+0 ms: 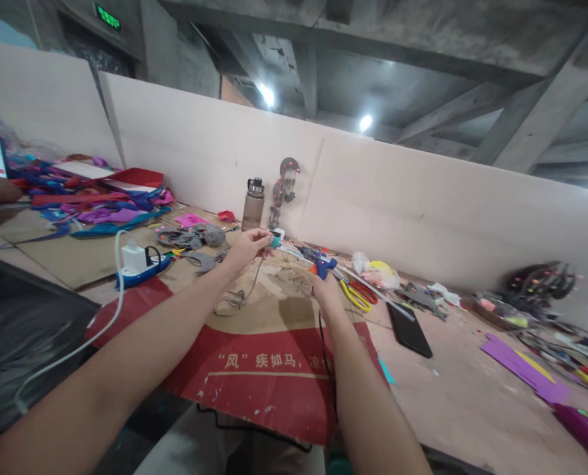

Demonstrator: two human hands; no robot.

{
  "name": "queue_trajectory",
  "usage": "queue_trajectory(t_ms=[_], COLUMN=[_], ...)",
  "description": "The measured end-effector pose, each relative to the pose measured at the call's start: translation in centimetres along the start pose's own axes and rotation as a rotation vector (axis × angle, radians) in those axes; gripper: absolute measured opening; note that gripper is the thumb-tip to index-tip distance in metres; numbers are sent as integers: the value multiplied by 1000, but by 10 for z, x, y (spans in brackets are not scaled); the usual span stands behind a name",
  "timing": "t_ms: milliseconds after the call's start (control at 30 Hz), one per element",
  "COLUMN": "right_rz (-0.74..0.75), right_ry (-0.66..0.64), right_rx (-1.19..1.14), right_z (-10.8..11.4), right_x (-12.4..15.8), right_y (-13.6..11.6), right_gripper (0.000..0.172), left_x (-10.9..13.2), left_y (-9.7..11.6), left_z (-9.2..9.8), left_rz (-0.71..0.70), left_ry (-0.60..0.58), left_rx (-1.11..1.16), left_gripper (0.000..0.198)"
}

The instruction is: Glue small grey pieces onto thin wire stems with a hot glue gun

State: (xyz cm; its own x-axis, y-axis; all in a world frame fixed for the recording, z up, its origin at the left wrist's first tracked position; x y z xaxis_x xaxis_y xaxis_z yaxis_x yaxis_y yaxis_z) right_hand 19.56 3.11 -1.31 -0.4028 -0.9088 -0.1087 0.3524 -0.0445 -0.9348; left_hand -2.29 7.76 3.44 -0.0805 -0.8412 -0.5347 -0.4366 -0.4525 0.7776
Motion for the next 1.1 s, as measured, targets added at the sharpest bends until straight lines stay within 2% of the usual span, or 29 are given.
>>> queue_trajectory(t_ms=[100,167,433,567,933,1100], right_rz=[179,310,570,629,675,701], right_ry=[48,47,2,7,-23,-10], right_rx=[-157,-223,-97,-2,175,229], right_z=[2,3,2,-1,-6,-7], right_x=[7,16,52,59,63,64], right_y=[-18,-31,-60,-63,-62,-62], right_gripper=[38,41,29,25,29,36], left_x=[0,0,1,0,0,1], left_y=[-2,-2,-3,-4,-5,-2], left_z=[2,3,0,3,3,1], left_rz=[28,46,74,64,19,15], left_ry=[34,43,50,71,72,78], left_rx=[1,4,-9,-16,-58,-66], left_gripper=[21,20,17,18,20,19])
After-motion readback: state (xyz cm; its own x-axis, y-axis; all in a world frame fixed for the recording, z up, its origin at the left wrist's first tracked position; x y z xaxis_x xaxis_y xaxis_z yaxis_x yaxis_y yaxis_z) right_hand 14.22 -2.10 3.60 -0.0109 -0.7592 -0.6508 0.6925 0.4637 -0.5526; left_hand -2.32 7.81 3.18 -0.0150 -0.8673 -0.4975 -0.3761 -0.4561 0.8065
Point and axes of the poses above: each hand's wrist, its own x-axis away from the middle knuckle, its own z-axis out of the back of the hand, y = z × x, the point moved 5 cm from there along -x, towards the middle knuckle, and after that the axes turned 6 degrees about -z, right-handed, at the moved point
